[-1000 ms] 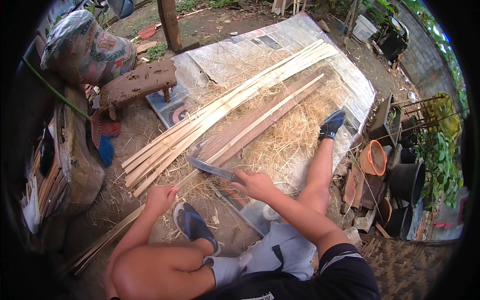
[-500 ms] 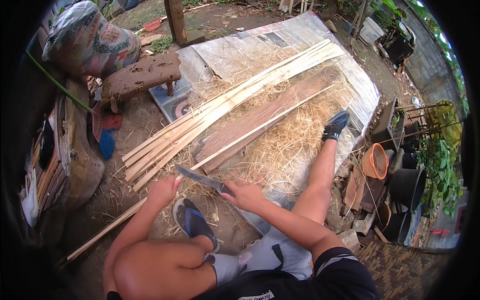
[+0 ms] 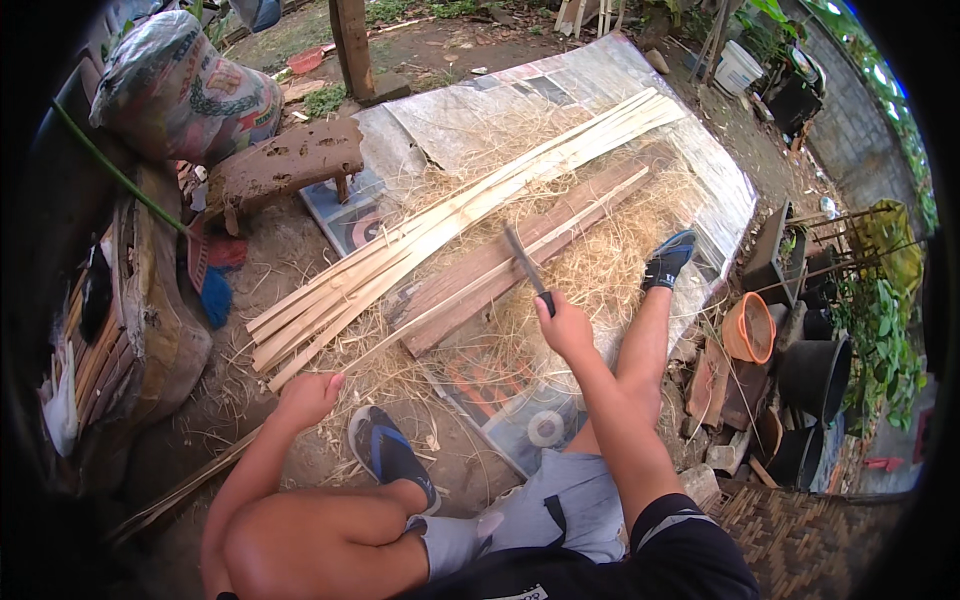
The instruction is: The person sits on the ground and uses a machete to split long bamboo strips into thinner pieces. They repeatedly strike the bamboo against a wooden block, separating the strips and placing them aside.
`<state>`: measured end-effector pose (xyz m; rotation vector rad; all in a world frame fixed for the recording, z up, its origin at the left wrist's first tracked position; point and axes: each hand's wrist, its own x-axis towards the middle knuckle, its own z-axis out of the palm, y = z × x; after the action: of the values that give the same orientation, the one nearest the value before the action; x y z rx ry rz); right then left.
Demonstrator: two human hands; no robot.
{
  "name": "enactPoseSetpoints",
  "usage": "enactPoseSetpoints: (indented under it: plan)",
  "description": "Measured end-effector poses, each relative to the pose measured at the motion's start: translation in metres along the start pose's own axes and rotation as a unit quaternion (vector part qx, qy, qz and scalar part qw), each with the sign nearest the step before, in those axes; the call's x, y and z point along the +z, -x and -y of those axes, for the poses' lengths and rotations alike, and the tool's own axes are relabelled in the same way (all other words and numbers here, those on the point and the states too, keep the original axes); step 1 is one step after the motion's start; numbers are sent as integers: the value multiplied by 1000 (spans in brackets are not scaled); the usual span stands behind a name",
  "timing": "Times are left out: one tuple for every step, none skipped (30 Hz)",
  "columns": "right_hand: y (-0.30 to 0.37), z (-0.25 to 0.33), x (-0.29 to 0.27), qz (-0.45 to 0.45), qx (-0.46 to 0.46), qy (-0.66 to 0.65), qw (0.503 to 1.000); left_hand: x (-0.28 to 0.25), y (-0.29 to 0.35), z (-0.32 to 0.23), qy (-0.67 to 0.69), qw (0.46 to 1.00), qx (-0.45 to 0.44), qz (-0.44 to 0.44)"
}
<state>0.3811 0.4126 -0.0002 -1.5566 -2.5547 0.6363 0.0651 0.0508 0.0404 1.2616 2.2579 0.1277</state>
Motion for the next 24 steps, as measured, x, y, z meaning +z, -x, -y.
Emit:
enactPoseSetpoints:
  plan:
    - [28,28,12,43,-100,9,994,6,-9,-4,14,1000,3,1]
    - [61,51,24,81,-181,-2,980,12,-15,-7,29,1000,9,2]
    - [89,73,18,103,-264,40,958,15,-14,-6,45,999,15,5]
    - [104,88,9,122,-346,80,927,16,-12,-3,58,998,21,5]
    - [95,80,14,90,-290,72,950,16,-10,2,72,997,27,5]
    - [75,61,21,57,-232,65,969,20,-7,15,110,993,42,23]
    - [50,39,27,24,-175,53,983,23,0,39,146,987,55,41]
    - [18,8,26,7,-78,33,996,25,3,53,181,979,68,59]
    - [-8,-30,21,-38,7,21,999,24,0,54,250,961,16,114]
    - [-10,-29,22,-34,20,29,999,20,-1,56,314,933,-42,169]
    - [-11,-29,23,-30,34,37,998,17,-3,57,374,895,-98,221]
    - [-14,-24,22,-27,42,44,998,17,-10,55,374,904,-71,194]
    - [-1,-2,30,3,-3,28,1000,25,-16,47,376,910,-49,168]
    - [25,22,39,49,-54,21,997,31,-24,35,378,915,-24,141]
    - [46,40,41,89,-104,15,990,30,-32,16,378,913,-38,149]
    - [60,51,36,99,-177,41,978,27,-34,17,385,907,-40,168]
    - [75,58,31,111,-245,69,961,26,-35,20,392,899,-41,189]
    - [83,58,27,124,-312,96,937,26,-33,24,400,890,-43,212]
    - [62,31,37,48,-243,56,967,16,-26,28,459,849,-80,248]
    - [35,10,35,17,-97,11,995,16,-22,34,448,859,-73,236]
    - [29,5,29,9,-98,12,995,16,-17,36,439,868,-64,224]
    - [27,3,27,1,-99,13,995,16,-15,36,429,877,-55,211]
    - [36,7,35,10,-136,16,991,13,-18,36,382,897,-49,216]
    - [54,28,37,16,-175,19,984,11,-17,30,391,890,-52,227]
